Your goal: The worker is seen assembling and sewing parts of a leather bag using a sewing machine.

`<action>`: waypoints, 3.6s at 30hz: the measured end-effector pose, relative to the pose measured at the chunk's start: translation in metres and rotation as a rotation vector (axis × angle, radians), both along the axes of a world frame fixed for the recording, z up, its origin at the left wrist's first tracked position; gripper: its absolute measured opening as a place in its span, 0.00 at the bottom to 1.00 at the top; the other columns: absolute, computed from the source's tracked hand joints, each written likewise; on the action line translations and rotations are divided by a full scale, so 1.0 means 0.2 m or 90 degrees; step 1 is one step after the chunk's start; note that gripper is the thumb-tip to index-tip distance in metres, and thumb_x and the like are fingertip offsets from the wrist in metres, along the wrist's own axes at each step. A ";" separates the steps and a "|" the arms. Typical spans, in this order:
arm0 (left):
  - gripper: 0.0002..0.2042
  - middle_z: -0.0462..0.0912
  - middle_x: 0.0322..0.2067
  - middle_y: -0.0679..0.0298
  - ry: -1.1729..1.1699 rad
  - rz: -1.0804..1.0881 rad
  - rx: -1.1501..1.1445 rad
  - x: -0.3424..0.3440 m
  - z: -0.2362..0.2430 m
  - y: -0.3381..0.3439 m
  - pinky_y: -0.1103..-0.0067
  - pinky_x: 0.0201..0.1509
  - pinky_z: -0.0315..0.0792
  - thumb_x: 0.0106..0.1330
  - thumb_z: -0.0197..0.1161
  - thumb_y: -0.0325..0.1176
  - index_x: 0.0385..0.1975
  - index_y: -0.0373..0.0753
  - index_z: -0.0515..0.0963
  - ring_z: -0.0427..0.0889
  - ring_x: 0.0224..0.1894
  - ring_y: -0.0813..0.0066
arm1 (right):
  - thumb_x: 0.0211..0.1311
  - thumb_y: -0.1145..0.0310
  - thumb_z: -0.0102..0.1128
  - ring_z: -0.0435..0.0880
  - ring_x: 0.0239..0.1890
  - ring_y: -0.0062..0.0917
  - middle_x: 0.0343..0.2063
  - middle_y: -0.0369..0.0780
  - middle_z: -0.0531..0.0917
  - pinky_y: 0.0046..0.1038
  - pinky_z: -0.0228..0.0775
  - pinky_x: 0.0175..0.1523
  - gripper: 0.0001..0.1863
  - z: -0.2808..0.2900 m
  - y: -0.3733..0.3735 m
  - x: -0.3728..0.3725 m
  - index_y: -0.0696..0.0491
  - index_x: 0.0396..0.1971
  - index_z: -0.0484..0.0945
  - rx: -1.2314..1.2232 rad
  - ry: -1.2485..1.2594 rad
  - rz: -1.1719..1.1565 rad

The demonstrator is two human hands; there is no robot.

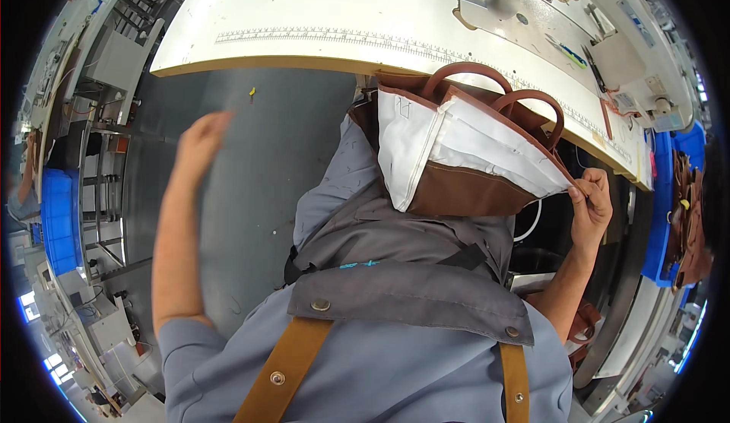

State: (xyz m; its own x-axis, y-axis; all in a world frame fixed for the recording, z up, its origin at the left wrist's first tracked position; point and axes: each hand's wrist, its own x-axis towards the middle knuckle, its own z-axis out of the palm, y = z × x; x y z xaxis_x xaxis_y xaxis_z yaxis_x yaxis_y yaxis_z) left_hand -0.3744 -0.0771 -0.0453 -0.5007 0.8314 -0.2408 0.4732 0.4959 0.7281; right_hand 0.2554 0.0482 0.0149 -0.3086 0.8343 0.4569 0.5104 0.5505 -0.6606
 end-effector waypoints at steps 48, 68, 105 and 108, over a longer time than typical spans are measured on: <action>0.06 0.85 0.27 0.67 0.025 -0.139 0.528 0.94 0.21 0.61 0.84 0.34 0.73 0.67 0.68 0.31 0.32 0.34 0.85 0.80 0.28 0.83 | 0.63 0.81 0.65 0.71 0.39 0.21 0.36 0.37 0.75 0.21 0.62 0.45 0.03 -0.19 -0.16 0.27 0.63 0.36 0.82 -0.050 0.112 -0.069; 0.18 0.85 0.31 0.67 -0.548 -0.266 0.327 1.38 0.29 0.67 0.84 0.38 0.73 0.73 0.63 0.47 0.36 0.36 0.85 0.78 0.32 0.86 | 0.55 0.73 0.72 0.74 0.44 0.25 0.44 0.40 0.75 0.24 0.66 0.49 0.08 -0.04 -0.27 0.22 0.60 0.32 0.84 -0.189 0.109 0.064; 0.07 0.85 0.36 0.65 -0.418 -0.101 0.457 1.14 0.29 0.54 0.81 0.45 0.78 0.67 0.70 0.29 0.40 0.35 0.83 0.83 0.35 0.80 | 0.70 0.69 0.63 0.75 0.34 0.10 0.30 0.31 0.83 0.17 0.69 0.43 0.10 0.01 0.15 -0.42 0.61 0.39 0.83 -0.397 0.181 0.059; 0.06 0.86 0.34 0.65 -0.298 -0.155 0.355 1.15 0.31 0.53 0.83 0.43 0.77 0.65 0.72 0.29 0.38 0.35 0.84 0.82 0.35 0.82 | 0.70 0.68 0.63 0.75 0.35 0.10 0.30 0.31 0.83 0.17 0.70 0.43 0.10 0.02 0.15 -0.44 0.61 0.39 0.83 -0.412 0.190 0.057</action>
State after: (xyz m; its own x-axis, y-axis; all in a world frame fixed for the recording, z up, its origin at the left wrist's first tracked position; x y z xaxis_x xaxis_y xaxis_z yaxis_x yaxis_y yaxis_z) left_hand -0.1448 0.0294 0.0175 -0.2377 0.9657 0.1049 0.1025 -0.0824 0.9913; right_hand 0.1679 0.0792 0.0184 -0.3276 0.9438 -0.0446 0.2277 0.0331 -0.9732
